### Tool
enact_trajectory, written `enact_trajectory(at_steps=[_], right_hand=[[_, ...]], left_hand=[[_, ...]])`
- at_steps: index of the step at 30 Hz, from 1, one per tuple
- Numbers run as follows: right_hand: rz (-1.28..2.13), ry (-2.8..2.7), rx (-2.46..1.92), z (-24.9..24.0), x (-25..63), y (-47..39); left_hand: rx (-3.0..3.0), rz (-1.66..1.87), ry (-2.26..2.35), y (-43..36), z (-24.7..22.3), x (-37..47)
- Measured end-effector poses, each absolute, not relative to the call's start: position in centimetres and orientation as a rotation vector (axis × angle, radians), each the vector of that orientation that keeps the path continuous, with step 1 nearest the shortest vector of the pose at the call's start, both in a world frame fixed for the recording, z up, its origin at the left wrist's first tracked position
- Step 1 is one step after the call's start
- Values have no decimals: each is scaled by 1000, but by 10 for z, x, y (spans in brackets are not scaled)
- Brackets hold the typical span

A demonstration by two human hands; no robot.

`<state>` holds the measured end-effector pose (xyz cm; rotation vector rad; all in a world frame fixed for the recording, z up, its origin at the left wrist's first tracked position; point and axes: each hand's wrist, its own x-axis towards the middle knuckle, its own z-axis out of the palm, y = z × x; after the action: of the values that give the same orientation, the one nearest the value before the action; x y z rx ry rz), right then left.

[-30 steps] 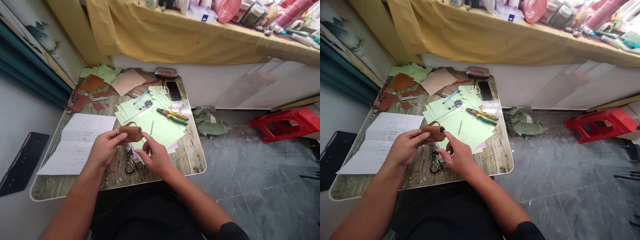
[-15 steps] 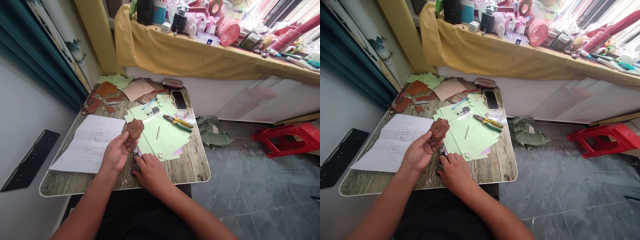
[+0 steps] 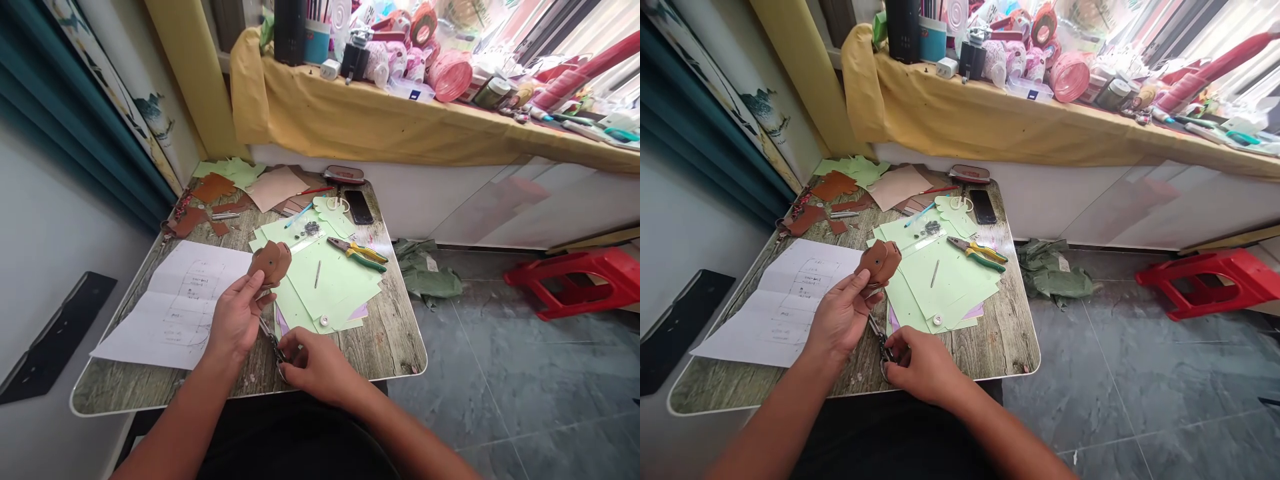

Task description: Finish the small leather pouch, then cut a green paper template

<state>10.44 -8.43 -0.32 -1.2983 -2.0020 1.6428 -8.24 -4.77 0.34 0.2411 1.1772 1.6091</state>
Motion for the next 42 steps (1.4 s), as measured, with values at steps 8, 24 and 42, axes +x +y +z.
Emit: enact_trajectory(at_steps=[8,24,42], right_hand=[[2389,-1050,-967,-22,111,-85],[1624,-883,-1084,-23,132,-3],[1743,-1004,-1046,-27,156,26]], left_hand=[[275,1643,1204,-27,11,-80],[430,1534,1263,-19,1,-21],[980,1239,1429,-18,-5,-57]])
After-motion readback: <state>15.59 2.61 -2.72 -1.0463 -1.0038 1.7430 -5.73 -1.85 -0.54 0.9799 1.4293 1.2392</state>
